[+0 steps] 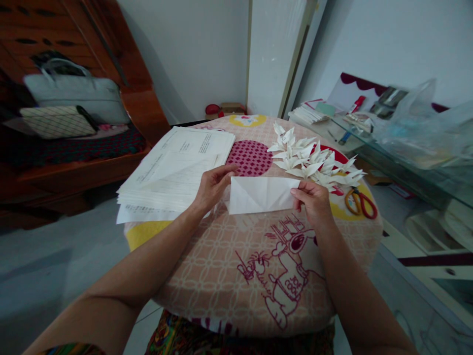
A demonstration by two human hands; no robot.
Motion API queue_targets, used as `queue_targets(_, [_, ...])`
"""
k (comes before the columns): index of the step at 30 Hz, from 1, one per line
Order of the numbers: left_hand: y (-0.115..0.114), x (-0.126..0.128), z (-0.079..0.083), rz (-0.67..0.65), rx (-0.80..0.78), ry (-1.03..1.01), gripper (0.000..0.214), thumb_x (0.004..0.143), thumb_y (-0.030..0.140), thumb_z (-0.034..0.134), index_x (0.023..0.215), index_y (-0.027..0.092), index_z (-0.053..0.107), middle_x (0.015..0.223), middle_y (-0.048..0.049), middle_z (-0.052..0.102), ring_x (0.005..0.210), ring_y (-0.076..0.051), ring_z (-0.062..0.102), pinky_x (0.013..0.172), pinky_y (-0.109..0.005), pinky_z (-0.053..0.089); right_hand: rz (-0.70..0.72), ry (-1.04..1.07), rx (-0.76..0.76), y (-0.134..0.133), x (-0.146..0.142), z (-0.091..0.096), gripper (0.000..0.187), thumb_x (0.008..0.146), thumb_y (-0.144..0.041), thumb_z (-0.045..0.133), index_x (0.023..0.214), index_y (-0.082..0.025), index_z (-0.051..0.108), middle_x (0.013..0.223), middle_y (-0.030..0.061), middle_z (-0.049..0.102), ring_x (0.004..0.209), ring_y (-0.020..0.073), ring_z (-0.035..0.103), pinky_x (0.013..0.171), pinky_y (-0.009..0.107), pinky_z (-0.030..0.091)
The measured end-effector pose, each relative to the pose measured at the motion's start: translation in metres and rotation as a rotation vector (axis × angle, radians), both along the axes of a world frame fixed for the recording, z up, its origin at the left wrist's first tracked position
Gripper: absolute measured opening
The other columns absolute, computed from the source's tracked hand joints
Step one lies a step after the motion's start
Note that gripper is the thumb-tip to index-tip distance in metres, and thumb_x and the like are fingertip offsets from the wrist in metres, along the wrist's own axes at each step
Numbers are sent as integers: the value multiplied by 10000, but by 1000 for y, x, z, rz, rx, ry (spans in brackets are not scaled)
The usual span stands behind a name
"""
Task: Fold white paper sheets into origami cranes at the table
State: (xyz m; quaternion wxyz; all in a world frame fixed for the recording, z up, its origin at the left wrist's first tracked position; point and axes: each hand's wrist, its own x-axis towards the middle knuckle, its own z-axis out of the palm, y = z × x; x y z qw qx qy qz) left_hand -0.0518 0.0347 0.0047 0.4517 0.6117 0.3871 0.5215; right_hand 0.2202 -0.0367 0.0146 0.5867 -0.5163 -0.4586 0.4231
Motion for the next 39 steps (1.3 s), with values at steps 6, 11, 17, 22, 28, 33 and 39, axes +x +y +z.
queue_targets(6, [-7, -2, 5, -144, 29, -92, 659, 833, 669, 631, 1248, 161, 687, 1076, -129, 740, 990, -252, 689, 811, -344, 556, -56, 71, -65, 0, 0, 2, 210, 631, -327, 786, 713, -169, 676, 337, -64, 505, 229, 83, 367, 246, 187, 212])
queue_targets(11, [-19, 6, 16, -232, -83, -104, 984, 669, 425, 870, 1521, 267, 405, 1015, -78, 737, 845, -220, 709, 720, -318, 561, -64, 121, -120, -1, -1, 3, 261, 653, -374, 786, 782, -176, 674, 332, -86, 467, 222, 85, 340, 237, 200, 235])
queue_targets(17, [-16, 10, 15, -62, -126, -139, 687, 770, 317, 782, 1415, 263, 552, 736, 7, 678, 547, -115, 576, 503, -227, 461, -155, -12, 49, 3, -2, -1, 546, 814, -552, 669, 1230, -197, 652, 722, 30, 728, 445, 144, 624, 354, 233, 430])
queue_targets(22, [-13, 13, 9, -72, -203, -259, 483, 736, 300, 804, 1199, 196, 712, 775, -17, 715, 602, -112, 617, 540, -214, 495, -157, -330, 208, -3, -10, 1, 467, 845, -519, 667, 1204, -222, 702, 1202, 126, 712, 760, 202, 721, 613, 312, 590])
queue_targets(28, [-16, 19, 5, -150, -286, -346, 352, 695, 269, 847, 1028, 183, 773, 795, -23, 740, 639, -104, 640, 586, -206, 513, -161, -593, 314, -8, -18, 4, 304, 843, -421, 678, 1061, -228, 767, 1173, 105, 726, 767, 193, 688, 630, 309, 571])
queue_targets(33, [-18, 18, 6, -169, -322, -341, 340, 680, 301, 856, 994, 194, 780, 793, -29, 746, 644, -125, 650, 598, -236, 525, -157, -698, 365, -6, -10, 2, 190, 852, -344, 666, 950, -241, 792, 922, 58, 770, 732, 200, 679, 641, 319, 545])
queue_targets(39, [-15, 12, 8, -182, -303, -218, 388, 658, 299, 857, 1014, 164, 781, 800, -45, 747, 616, -125, 635, 550, -227, 488, -104, -864, 427, -16, -9, 17, 179, 875, -260, 615, 847, -249, 792, 822, 46, 755, 769, 219, 680, 736, 355, 528])
